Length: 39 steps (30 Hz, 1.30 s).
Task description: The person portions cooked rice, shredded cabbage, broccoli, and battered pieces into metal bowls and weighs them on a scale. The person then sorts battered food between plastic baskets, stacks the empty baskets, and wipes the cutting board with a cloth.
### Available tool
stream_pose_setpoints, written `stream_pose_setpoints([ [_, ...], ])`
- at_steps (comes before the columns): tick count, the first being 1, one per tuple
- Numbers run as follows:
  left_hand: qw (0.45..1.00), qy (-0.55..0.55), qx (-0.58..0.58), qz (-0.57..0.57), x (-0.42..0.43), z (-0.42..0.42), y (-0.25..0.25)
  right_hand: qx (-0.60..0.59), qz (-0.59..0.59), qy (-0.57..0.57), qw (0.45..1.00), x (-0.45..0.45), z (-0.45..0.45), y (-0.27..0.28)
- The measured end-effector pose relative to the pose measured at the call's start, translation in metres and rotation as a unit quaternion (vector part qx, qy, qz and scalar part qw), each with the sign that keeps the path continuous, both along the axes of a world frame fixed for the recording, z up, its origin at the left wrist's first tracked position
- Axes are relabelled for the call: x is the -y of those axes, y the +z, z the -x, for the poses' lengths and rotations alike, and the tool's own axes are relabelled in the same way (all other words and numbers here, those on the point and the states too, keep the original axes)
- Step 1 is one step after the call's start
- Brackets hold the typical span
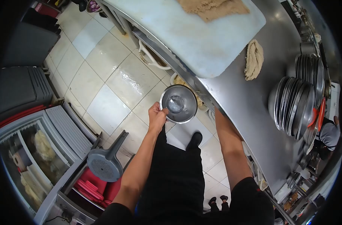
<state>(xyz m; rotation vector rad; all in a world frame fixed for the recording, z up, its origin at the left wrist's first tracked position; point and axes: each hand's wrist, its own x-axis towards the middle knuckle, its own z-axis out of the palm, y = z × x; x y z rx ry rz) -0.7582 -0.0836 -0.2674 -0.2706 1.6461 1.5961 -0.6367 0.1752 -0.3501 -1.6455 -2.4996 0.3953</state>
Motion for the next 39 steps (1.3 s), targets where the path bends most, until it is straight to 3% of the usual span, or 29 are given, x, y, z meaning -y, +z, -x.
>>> stream_pose_setpoints([
  [15, 0.999, -0.004, 0.017, -0.043, -0.027, -0.002, -0.025, -0.039, 0.027, -0.019, 0.999, 0.005, -0.018, -0.017],
  [20, 0.998, 0.014, 0.023, -0.047, -0.03, 0.001, -0.023, -0.162, 0.072, -0.006, 0.984, 0.008, -0.029, -0.026],
  [22, 0.999, 0.008, 0.019, -0.041, -0.03, 0.001, -0.023, -0.274, 0.163, 0.062, 0.946, 0.03, -0.026, -0.047],
  [23, 0.999, 0.001, 0.013, -0.033, -0.029, 0.001, -0.023, -0.518, 0.396, 0.039, 0.757, 0.066, 0.002, 0.002],
  [24, 0.999, 0.001, 0.013, -0.034, -0.029, -0.001, -0.022, -0.349, 0.372, 0.086, 0.856, 0.088, 0.029, 0.07],
  [25, 0.999, -0.008, 0.007, -0.039, -0.028, -0.002, -0.022, -0.167, 0.333, 0.13, 0.919, 0.1, 0.043, 0.117],
  [29, 0.999, -0.03, -0.013, -0.038, -0.019, -0.001, -0.016, -0.168, 0.242, 0.226, 0.929, 0.113, 0.038, 0.123],
  [31, 0.998, -0.031, -0.002, -0.047, -0.013, -0.002, -0.02, -0.262, 0.428, 0.075, 0.862, 0.095, 0.036, 0.099],
  [32, 0.997, -0.033, 0.01, -0.064, -0.011, -0.003, -0.021, -0.162, 0.244, 0.164, 0.942, 0.083, 0.028, 0.102],
  [33, 0.996, -0.034, 0.022, -0.082, -0.011, -0.003, -0.022, -0.335, 0.161, 0.093, 0.924, 0.07, 0.009, 0.047],
  [34, 0.996, -0.036, 0.022, -0.085, -0.011, -0.004, -0.023, -0.494, 0.07, 0.02, 0.867, 0.063, -0.007, -0.007],
  [36, 0.994, -0.03, 0.03, -0.098, -0.012, -0.005, -0.024, -0.228, 0.078, -0.038, 0.97, 0.029, -0.038, -0.01],
  [39, 0.995, -0.034, 0.034, -0.09, -0.015, -0.007, -0.024, -0.131, 0.102, -0.052, 0.985, 0.016, -0.057, -0.011],
])
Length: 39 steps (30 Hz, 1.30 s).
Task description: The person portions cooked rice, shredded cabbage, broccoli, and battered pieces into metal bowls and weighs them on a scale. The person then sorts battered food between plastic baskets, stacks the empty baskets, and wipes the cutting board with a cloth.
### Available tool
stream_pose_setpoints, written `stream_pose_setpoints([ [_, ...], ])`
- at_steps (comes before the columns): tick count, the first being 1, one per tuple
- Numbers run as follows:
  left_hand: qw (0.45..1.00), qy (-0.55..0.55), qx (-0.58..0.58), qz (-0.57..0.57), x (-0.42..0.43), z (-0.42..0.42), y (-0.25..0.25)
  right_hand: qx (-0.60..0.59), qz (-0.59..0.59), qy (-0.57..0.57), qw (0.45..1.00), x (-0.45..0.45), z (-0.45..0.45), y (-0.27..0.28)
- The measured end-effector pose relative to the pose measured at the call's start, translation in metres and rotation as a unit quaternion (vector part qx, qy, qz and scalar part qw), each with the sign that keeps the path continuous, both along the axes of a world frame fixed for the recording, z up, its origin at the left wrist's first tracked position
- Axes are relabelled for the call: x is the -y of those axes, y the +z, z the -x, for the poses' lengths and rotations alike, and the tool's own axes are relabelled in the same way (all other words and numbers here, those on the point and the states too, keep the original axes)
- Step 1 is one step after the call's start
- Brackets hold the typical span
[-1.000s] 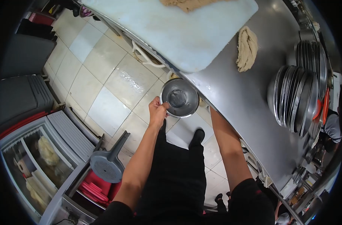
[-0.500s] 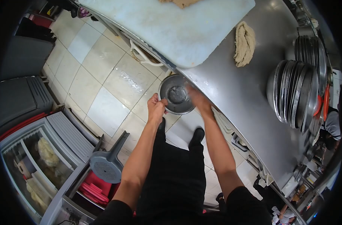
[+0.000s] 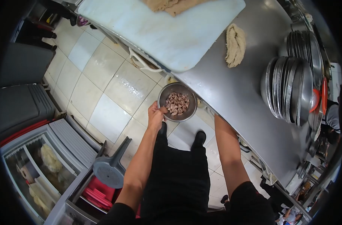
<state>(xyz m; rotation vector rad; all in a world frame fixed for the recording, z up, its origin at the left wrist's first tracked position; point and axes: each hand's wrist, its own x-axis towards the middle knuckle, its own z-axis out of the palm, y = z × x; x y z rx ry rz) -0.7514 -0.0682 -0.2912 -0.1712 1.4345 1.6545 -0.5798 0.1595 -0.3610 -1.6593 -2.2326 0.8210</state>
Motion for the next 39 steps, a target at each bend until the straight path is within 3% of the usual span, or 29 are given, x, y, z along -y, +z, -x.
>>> stream_pose_setpoints([
  [8, 0.999, -0.019, -0.044, 0.003, 0.007, -0.012, 0.001, 0.002, 0.043, 0.039, 0.998, 0.027, -0.001, 0.007],
  [10, 0.996, -0.071, -0.06, 0.01, 0.015, -0.012, 0.003, -0.029, 0.073, 0.054, 0.995, 0.04, 0.009, 0.017],
  [12, 0.991, -0.075, -0.106, 0.022, 0.016, -0.022, 0.018, -0.176, 0.225, 0.031, 0.958, 0.065, 0.023, 0.029],
  [13, 0.983, -0.099, -0.151, 0.036, 0.023, -0.026, 0.014, -0.272, 0.354, 0.002, 0.895, 0.082, 0.027, 0.041],
  [14, 0.972, -0.122, -0.194, 0.046, 0.029, -0.032, 0.009, -0.264, 0.429, 0.014, 0.864, 0.112, 0.024, 0.074],
  [15, 0.967, -0.165, -0.186, 0.059, 0.03, -0.041, 0.023, -0.101, 0.235, 0.186, 0.949, 0.117, 0.019, 0.106],
  [16, 0.959, -0.207, -0.179, 0.072, 0.032, -0.051, 0.048, -0.201, 0.159, 0.209, 0.944, 0.123, -0.003, 0.178],
  [17, 0.944, -0.257, -0.187, 0.089, 0.036, -0.062, 0.066, -0.165, 0.175, 0.243, 0.94, 0.143, -0.023, 0.179],
  [18, 0.926, -0.303, -0.199, 0.107, 0.038, -0.074, 0.084, -0.142, 0.085, 0.22, 0.961, 0.169, -0.049, 0.181],
  [19, 0.928, -0.316, -0.184, 0.077, 0.038, -0.092, 0.101, -0.114, 0.088, 0.245, 0.959, 0.178, -0.073, 0.198],
  [25, 0.854, -0.498, -0.15, 0.015, -0.036, -0.209, 0.216, -0.227, 0.072, 0.087, 0.967, 0.152, -0.222, 0.305],
  [27, 0.844, -0.508, -0.166, -0.04, -0.084, -0.265, 0.25, -0.206, 0.005, 0.023, 0.978, 0.129, -0.273, 0.347],
  [28, 0.842, -0.503, -0.172, -0.091, -0.11, -0.292, 0.265, -0.201, -0.11, 0.0, 0.973, 0.112, -0.299, 0.369],
  [30, 0.834, -0.495, -0.212, -0.121, -0.163, -0.346, 0.28, -0.296, -0.261, -0.097, 0.914, 0.08, -0.349, 0.391],
  [32, 0.822, -0.494, -0.246, -0.14, -0.221, -0.396, 0.283, -0.229, -0.361, -0.144, 0.892, 0.048, -0.425, 0.403],
  [34, 0.88, -0.435, -0.14, -0.131, -0.289, -0.45, 0.284, -0.12, -0.404, -0.267, 0.866, 0.018, -0.499, 0.413],
  [35, 0.917, -0.355, -0.105, -0.144, -0.328, -0.481, 0.276, -0.093, -0.404, -0.299, 0.86, 0.005, -0.541, 0.412],
  [36, 0.871, -0.419, -0.152, -0.206, -0.361, -0.504, 0.299, -0.012, -0.412, -0.314, 0.855, -0.01, -0.582, 0.41],
  [39, 0.849, -0.404, -0.245, -0.238, -0.46, -0.575, 0.325, 0.139, -0.339, -0.307, 0.878, -0.041, -0.678, 0.414],
])
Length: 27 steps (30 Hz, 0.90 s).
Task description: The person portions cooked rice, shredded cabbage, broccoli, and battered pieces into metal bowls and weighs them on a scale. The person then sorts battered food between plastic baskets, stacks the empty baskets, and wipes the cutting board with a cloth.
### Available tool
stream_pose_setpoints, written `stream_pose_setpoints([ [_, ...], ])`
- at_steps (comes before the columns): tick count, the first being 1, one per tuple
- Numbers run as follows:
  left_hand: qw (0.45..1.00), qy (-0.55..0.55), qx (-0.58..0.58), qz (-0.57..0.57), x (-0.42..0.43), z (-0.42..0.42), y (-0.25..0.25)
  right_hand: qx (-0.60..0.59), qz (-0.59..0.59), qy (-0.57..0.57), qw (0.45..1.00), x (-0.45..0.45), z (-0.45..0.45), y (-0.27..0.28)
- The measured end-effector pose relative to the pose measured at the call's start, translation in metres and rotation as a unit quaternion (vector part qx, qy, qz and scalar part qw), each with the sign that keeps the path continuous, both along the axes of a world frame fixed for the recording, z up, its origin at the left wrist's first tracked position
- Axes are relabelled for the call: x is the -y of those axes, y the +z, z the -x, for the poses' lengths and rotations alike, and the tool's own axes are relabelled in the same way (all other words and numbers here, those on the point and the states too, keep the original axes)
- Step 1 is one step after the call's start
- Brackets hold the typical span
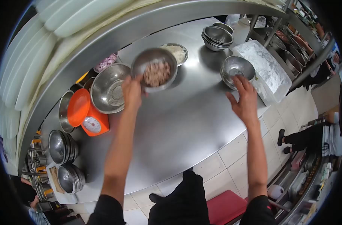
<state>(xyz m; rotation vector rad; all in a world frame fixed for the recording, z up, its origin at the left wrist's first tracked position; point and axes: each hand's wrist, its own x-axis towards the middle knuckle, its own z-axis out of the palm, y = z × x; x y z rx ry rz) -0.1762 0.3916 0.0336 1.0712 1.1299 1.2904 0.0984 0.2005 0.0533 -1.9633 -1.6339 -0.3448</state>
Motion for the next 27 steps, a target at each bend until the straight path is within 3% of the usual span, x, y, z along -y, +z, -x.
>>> stream_pose_setpoints([
  [3, 0.998, 0.003, -0.058, 0.009, -0.087, -0.044, 0.005, 0.091, 0.09, 0.01, 0.992, -0.016, -0.059, -0.019],
  [7, 0.992, -0.045, -0.112, 0.042, -0.144, -0.076, -0.007, 0.029, 0.168, 0.033, 0.985, -0.026, -0.095, -0.034],
  [9, 0.981, -0.066, -0.176, 0.055, -0.174, -0.077, -0.026, 0.025, 0.077, 0.061, 0.995, -0.026, -0.09, -0.025],
  [13, 0.954, -0.054, -0.279, 0.092, -0.188, -0.082, -0.028, -0.018, 0.087, 0.089, 0.992, -0.031, -0.091, -0.018],
  [16, 0.959, -0.066, -0.255, 0.108, -0.18, -0.079, -0.014, -0.051, 0.08, 0.043, 0.995, -0.032, -0.089, -0.008],
  [17, 0.959, -0.088, -0.241, 0.116, -0.176, -0.075, -0.012, -0.149, 0.003, -0.005, 0.989, -0.029, -0.086, -0.007],
  [18, 0.965, -0.098, -0.204, 0.133, -0.173, -0.075, -0.008, -0.245, -0.07, -0.05, 0.966, -0.028, -0.083, -0.007],
  [21, 0.977, -0.148, -0.134, 0.076, -0.146, -0.064, 0.01, -0.458, -0.288, 0.039, 0.84, -0.014, -0.081, -0.001],
  [24, 0.967, -0.127, -0.216, 0.055, -0.133, -0.058, 0.015, -0.55, -0.359, 0.052, 0.752, 0.019, -0.056, 0.016],
  [27, 0.952, -0.063, -0.292, 0.067, -0.102, -0.046, 0.035, -0.578, -0.328, 0.038, 0.746, 0.059, -0.008, 0.012],
])
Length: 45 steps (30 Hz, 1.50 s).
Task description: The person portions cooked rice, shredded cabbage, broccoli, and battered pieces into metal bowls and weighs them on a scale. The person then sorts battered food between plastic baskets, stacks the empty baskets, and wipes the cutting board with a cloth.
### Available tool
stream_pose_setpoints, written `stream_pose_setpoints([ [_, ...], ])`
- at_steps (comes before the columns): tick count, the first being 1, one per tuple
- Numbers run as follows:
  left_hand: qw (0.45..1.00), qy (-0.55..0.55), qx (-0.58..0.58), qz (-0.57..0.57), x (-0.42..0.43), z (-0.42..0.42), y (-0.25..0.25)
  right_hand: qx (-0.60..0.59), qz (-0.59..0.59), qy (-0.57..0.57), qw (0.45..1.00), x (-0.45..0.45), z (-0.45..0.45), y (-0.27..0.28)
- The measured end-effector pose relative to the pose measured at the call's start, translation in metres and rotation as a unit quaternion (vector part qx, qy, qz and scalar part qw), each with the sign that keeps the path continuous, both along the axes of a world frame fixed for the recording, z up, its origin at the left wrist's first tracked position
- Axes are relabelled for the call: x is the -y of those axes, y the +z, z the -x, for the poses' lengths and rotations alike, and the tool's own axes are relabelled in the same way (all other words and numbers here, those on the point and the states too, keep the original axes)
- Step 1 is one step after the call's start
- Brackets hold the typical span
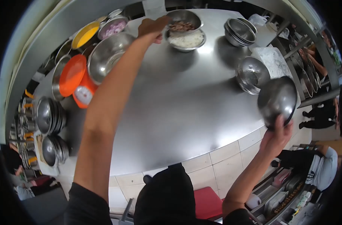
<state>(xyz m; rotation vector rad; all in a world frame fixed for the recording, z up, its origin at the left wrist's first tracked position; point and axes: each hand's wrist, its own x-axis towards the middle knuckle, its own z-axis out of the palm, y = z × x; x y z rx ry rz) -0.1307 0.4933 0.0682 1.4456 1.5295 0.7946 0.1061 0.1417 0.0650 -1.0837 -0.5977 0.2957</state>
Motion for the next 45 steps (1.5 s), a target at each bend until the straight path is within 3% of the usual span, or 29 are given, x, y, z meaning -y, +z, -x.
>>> stream_pose_setpoints([
  [1, 1.0, -0.007, -0.005, -0.016, 0.029, 0.011, 0.012, 0.043, 0.035, 0.013, 0.998, 0.018, 0.022, -0.007],
  [2, 0.997, -0.072, 0.015, -0.029, 0.067, 0.029, 0.023, 0.158, 0.114, 0.05, 0.979, 0.042, 0.039, -0.018],
  [4, 0.988, -0.148, 0.03, -0.001, 0.153, 0.078, 0.026, 0.218, 0.172, 0.166, 0.946, 0.061, 0.112, -0.007],
  [5, 0.941, -0.215, 0.059, -0.253, 0.203, 0.114, -0.011, 0.235, 0.161, 0.264, 0.922, 0.073, 0.142, -0.013],
  [6, 0.987, -0.157, -0.02, 0.003, 0.256, 0.137, 0.011, 0.251, 0.146, 0.343, 0.893, 0.084, 0.173, -0.024],
  [7, 0.98, -0.187, -0.074, 0.001, 0.3, 0.171, -0.003, 0.331, 0.169, 0.412, 0.832, 0.096, 0.2, -0.033],
  [9, 0.974, -0.135, -0.128, 0.126, 0.382, 0.231, -0.025, 0.396, 0.159, 0.493, 0.758, 0.124, 0.262, -0.063],
  [11, 0.987, -0.045, -0.127, 0.09, 0.463, 0.287, -0.094, 0.429, 0.131, 0.576, 0.683, 0.148, 0.312, -0.087],
  [13, 0.952, 0.059, 0.113, 0.28, 0.52, 0.344, -0.128, 0.457, 0.106, 0.642, 0.606, 0.17, 0.358, -0.111],
  [16, 0.904, 0.266, 0.206, 0.263, 0.583, 0.398, -0.168, 0.476, 0.034, 0.707, 0.522, 0.18, 0.426, -0.164],
  [19, 0.852, 0.436, 0.243, 0.156, 0.626, 0.423, -0.232, 0.456, 0.038, 0.7, 0.548, 0.152, 0.486, -0.174],
  [21, 0.789, 0.526, 0.289, 0.131, 0.644, 0.44, -0.252, 0.526, 0.045, 0.61, 0.591, 0.121, 0.513, -0.225],
  [23, 0.746, 0.576, 0.311, 0.126, 0.66, 0.455, -0.264, 0.594, 0.12, 0.527, 0.596, 0.076, 0.536, -0.272],
  [25, 0.725, 0.602, 0.313, 0.118, 0.671, 0.462, -0.273, 0.624, 0.162, 0.478, 0.597, 0.045, 0.552, -0.308],
  [27, 0.708, 0.615, 0.323, 0.122, 0.679, 0.464, -0.282, 0.64, 0.245, 0.53, 0.5, 0.031, 0.564, -0.326],
  [28, 0.699, 0.623, 0.329, 0.124, 0.682, 0.462, -0.285, 0.643, 0.246, 0.53, 0.495, 0.033, 0.565, -0.331],
  [31, 0.687, 0.628, 0.338, 0.137, 0.683, 0.456, -0.298, 0.558, 0.374, 0.531, 0.517, 0.031, 0.566, -0.34],
  [32, 0.685, 0.626, 0.34, 0.149, 0.682, 0.453, -0.303, 0.562, 0.374, 0.527, 0.516, 0.029, 0.566, -0.343],
  [34, 0.688, 0.623, 0.338, 0.159, 0.677, 0.448, -0.309, 0.598, 0.356, 0.44, 0.568, 0.025, 0.565, -0.352],
  [36, 0.705, 0.609, 0.323, 0.167, 0.673, 0.444, -0.318, 0.655, 0.307, 0.398, 0.565, 0.004, 0.567, -0.375],
  [38, 0.705, 0.605, 0.329, 0.168, 0.668, 0.441, -0.32, 0.646, 0.374, 0.448, 0.491, -0.004, 0.586, -0.364],
  [39, 0.71, 0.6, 0.329, 0.164, 0.666, 0.44, -0.324, 0.644, 0.378, 0.448, 0.492, -0.007, 0.597, -0.358],
  [41, 0.719, 0.591, 0.33, 0.155, 0.662, 0.438, -0.33, 0.661, 0.458, 0.452, 0.386, -0.009, 0.616, -0.352],
  [45, 0.727, 0.588, 0.312, 0.171, 0.652, 0.437, -0.343, 0.678, 0.482, 0.405, 0.381, -0.019, 0.625, -0.384],
])
